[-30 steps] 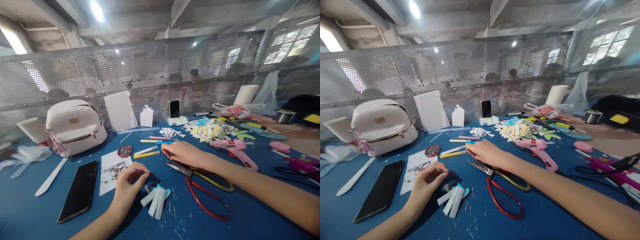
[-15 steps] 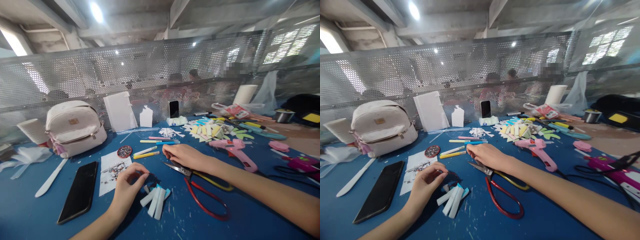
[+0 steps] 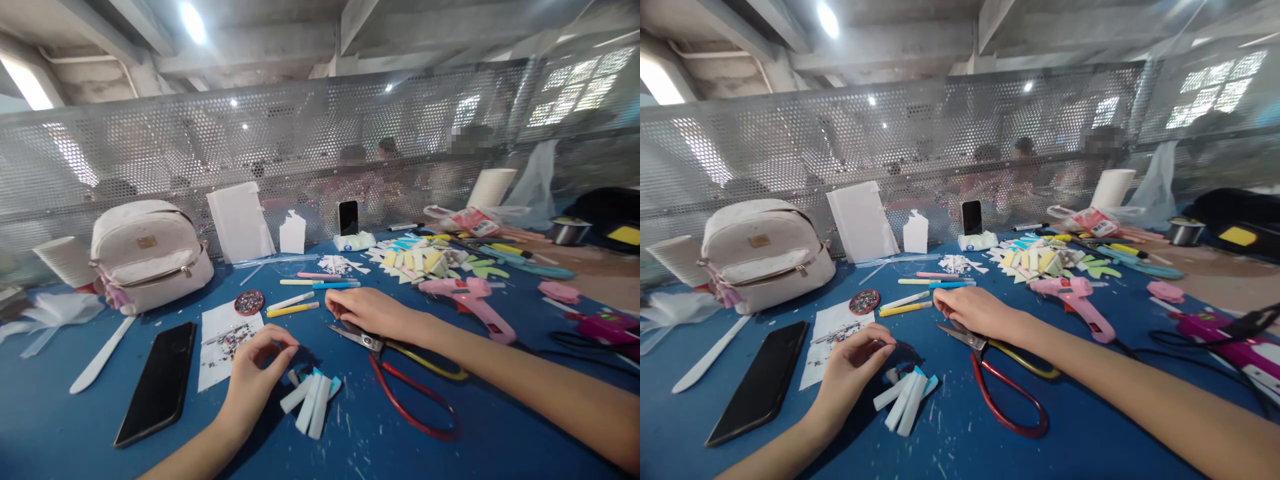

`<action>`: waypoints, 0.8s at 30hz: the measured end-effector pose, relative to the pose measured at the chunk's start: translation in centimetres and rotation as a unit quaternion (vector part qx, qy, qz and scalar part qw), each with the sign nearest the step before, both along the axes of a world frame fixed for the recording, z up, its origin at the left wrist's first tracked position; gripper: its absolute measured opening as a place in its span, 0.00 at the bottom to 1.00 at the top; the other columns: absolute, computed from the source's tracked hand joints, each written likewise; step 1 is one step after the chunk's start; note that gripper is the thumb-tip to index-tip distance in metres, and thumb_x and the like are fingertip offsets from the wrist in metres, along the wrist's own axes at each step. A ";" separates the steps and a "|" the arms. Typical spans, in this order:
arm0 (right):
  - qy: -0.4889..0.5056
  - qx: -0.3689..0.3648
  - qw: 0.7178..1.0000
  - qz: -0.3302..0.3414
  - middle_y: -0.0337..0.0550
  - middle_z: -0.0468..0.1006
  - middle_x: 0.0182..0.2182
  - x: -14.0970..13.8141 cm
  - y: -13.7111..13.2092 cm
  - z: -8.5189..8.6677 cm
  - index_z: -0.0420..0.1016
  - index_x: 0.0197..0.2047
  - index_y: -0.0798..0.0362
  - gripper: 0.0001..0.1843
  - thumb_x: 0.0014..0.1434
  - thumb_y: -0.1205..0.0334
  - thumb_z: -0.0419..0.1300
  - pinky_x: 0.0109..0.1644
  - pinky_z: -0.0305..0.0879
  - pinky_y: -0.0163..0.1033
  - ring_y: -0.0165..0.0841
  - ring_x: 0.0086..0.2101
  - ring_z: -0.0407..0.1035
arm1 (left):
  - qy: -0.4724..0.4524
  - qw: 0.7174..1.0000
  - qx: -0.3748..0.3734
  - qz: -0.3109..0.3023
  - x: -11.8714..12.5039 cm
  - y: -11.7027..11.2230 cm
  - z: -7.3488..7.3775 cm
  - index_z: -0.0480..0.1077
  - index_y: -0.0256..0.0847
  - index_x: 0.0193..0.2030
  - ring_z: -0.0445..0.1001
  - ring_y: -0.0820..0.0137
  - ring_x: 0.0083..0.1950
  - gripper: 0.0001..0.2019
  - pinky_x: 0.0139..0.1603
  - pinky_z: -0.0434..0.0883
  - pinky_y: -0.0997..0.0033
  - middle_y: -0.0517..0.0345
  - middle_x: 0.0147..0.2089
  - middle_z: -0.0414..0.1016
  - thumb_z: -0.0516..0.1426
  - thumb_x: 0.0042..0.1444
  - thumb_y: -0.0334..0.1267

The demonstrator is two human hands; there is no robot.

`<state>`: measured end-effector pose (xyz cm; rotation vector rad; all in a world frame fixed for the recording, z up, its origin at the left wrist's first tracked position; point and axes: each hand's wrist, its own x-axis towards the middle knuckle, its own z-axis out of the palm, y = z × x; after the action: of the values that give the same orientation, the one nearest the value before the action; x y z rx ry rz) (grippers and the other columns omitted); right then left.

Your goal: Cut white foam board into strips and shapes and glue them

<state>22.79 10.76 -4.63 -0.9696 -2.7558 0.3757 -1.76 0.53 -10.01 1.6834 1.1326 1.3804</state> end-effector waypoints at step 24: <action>0.046 -0.036 0.998 -0.040 0.41 0.77 0.36 0.2 0.0 0.8 0.62 0.39 0.50 0.10 0.56 0.74 0.56 0.37 0.59 0.36 0.34 0.35 0.71 | 0.002 1.000 0.004 0.008 0.1 -0.1 0.3 0.78 0.40 0.34 0.75 0.67 0.40 0.07 0.38 0.72 0.74 0.53 0.36 0.76 0.61 0.59 0.39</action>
<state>22.94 10.74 -3.83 -1.0485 -2.6285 0.4953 -1.65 0.48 -9.74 1.6868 1.1460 1.3946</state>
